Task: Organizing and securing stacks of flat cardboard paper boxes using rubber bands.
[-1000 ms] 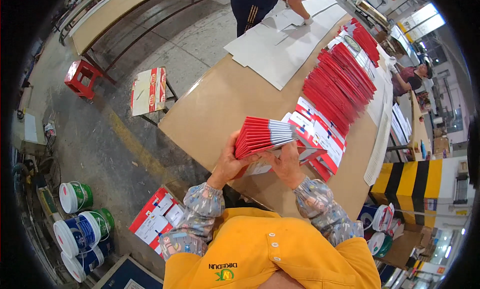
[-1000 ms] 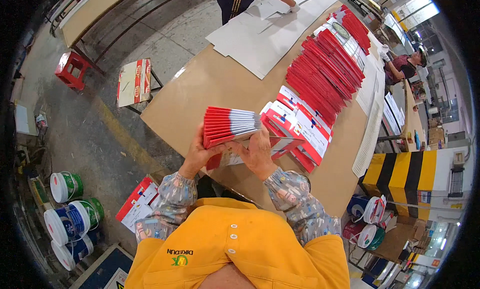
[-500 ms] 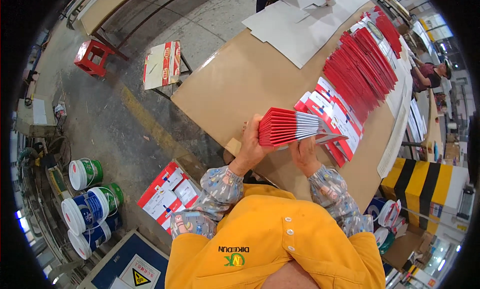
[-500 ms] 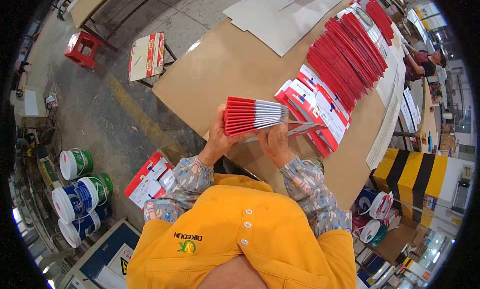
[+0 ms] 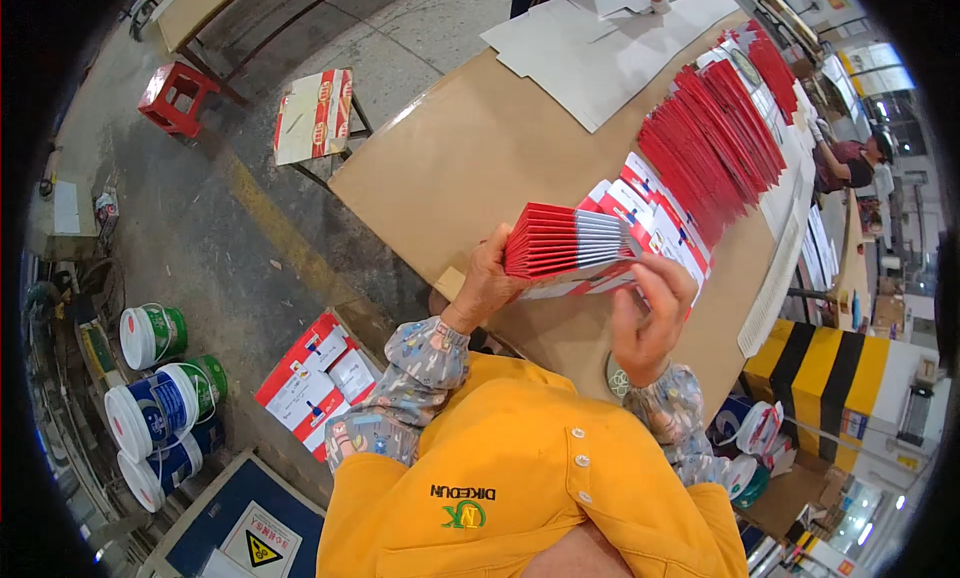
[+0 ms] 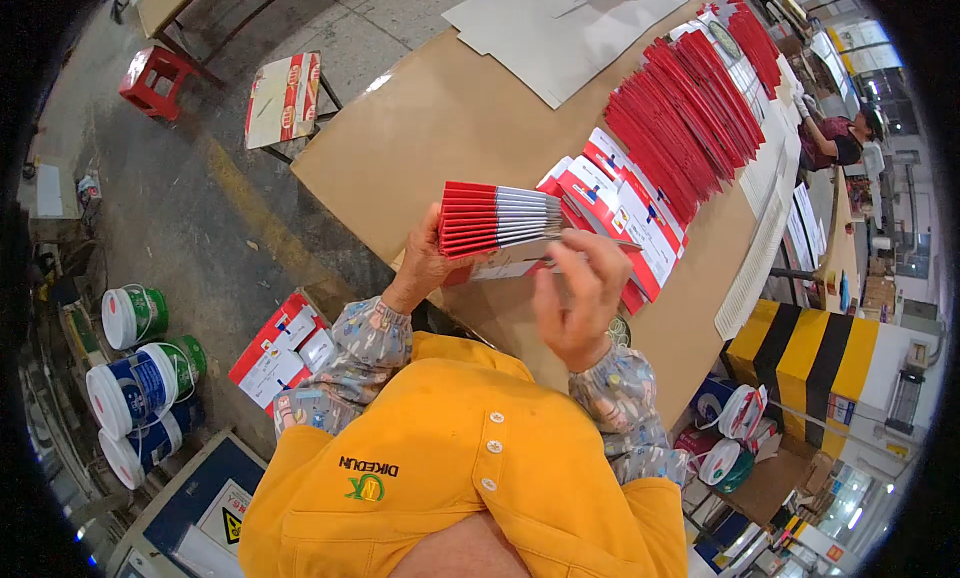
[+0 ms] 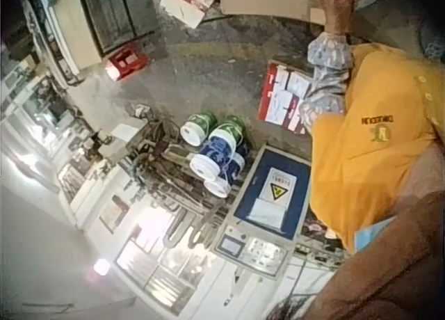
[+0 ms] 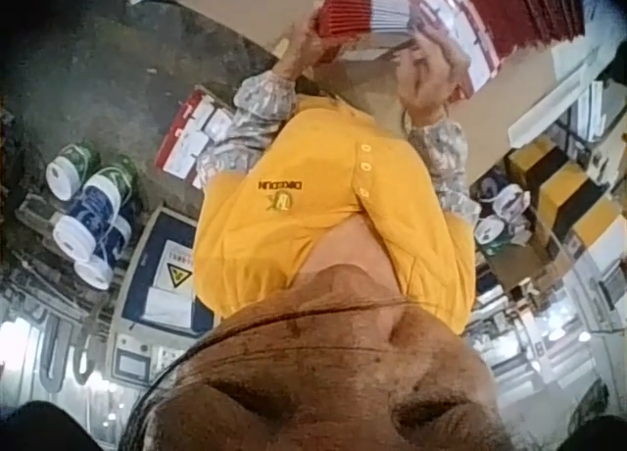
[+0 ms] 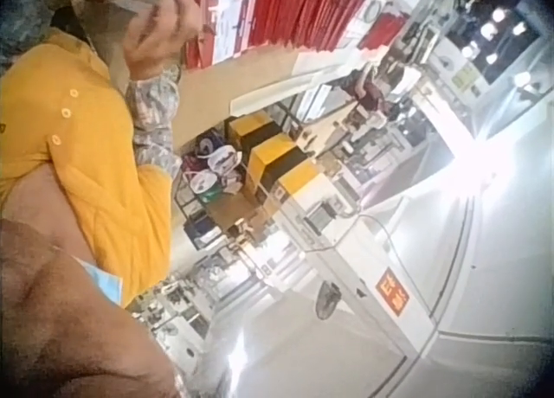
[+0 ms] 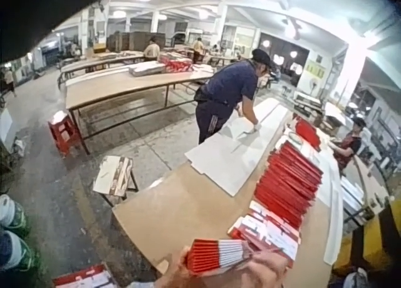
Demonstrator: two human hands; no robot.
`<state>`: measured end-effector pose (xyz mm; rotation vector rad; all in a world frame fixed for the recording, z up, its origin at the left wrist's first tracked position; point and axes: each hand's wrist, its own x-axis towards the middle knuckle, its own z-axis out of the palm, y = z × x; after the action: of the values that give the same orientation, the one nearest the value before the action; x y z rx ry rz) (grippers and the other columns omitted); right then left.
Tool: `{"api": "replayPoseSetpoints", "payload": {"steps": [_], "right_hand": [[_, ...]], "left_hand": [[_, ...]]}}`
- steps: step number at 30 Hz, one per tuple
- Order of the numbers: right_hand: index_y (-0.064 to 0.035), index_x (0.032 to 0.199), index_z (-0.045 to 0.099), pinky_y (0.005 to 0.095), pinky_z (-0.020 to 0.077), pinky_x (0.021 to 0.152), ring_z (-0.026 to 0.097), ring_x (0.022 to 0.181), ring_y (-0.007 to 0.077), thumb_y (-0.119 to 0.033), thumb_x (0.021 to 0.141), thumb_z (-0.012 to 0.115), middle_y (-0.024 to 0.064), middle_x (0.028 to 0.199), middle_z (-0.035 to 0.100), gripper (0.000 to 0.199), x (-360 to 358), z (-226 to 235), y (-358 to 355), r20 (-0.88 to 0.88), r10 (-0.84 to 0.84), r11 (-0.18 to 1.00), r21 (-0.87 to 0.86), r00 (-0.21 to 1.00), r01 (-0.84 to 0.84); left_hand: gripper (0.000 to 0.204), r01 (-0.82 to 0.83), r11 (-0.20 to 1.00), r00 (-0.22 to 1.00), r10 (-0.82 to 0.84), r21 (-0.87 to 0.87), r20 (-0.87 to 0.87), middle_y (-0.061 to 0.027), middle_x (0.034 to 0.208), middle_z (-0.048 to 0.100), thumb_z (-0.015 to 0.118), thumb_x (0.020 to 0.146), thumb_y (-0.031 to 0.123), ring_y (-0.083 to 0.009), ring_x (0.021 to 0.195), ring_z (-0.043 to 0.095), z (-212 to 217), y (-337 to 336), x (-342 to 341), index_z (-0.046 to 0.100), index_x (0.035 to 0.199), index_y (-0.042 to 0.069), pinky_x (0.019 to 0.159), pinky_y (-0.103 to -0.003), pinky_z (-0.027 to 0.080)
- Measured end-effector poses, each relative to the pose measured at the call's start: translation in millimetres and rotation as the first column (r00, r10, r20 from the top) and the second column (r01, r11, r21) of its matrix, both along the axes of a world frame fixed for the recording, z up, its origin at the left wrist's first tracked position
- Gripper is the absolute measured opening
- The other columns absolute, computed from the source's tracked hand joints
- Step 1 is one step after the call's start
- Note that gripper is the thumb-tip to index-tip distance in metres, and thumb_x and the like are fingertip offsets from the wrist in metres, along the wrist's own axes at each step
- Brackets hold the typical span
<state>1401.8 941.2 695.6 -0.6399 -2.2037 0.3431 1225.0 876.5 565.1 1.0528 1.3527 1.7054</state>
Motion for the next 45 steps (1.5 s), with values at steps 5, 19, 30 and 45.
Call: {"api": "replayPoseSetpoints", "payload": {"steps": [5, 19, 30, 45], "right_hand": [[-0.0089, 0.111, 0.062, 0.043, 0.0392, 0.09, 0.046, 0.108, 0.0322, -0.004, 0.069, 0.07, 0.0129, 0.117, 0.05, 0.042, -15, 1, -11, 0.139, 0.072, 0.995, 0.06, 0.988, -0.081], [-0.0109, 0.106, 0.063, 0.0425, 0.0359, 0.094, 0.043, 0.112, 0.0314, -0.002, 0.073, 0.067, 0.0097, 0.116, 0.05, 0.034, -21, -6, -16, 0.204, 0.001, 0.994, 0.111, 0.979, -0.025], [-0.0093, 0.099, 0.062, 0.0429, 0.0355, 0.094, 0.044, 0.112, 0.0295, -0.005, 0.075, 0.067, 0.0053, 0.113, 0.058, 0.025, -25, -4, -15, 0.193, 0.009, 0.99, 0.137, 0.981, -0.036], [-0.0073, 0.119, 0.061, 0.0392, 0.0323, 0.09, 0.044, 0.098, 0.0242, -0.012, 0.078, 0.067, 0.0051, 0.099, 0.055, 0.042, -33, 3, -16, 0.236, -0.014, 0.998, 0.069, 0.972, -0.002]], "left_hand": [[0.046, 0.005, 0.999, 0.997, -0.007, 0.032, 0.076, -0.0085, 0.095, 0.066, 0.082, 0.071, 0.017, -0.0205, 0.086, 0.065, -2, 2, 2, 0.054, 0.106, 0.007, 0.075, -0.031, 0.051], [0.039, -0.016, 0.999, 0.999, 0.014, -0.04, -0.052, -0.0084, 0.09, 0.065, 0.078, 0.076, 0.017, -0.021, 0.082, 0.065, 2, 0, 1, 0.054, 0.105, 0.007, 0.072, -0.031, 0.05], [0.037, -0.06, 0.998, 0.995, 0.06, 0.002, -0.083, -0.0097, 0.091, 0.066, 0.076, 0.078, 0.018, -0.0225, 0.081, 0.066, -2, 1, 3, 0.055, 0.106, 0.007, 0.07, -0.031, 0.051], [0.038, -0.042, 0.999, 0.997, 0.043, 0.021, -0.068, -0.0102, 0.091, 0.066, 0.077, 0.077, 0.017, -0.023, 0.081, 0.066, 0, 0, 4, 0.055, 0.107, 0.007, 0.07, -0.031, 0.051]]}}
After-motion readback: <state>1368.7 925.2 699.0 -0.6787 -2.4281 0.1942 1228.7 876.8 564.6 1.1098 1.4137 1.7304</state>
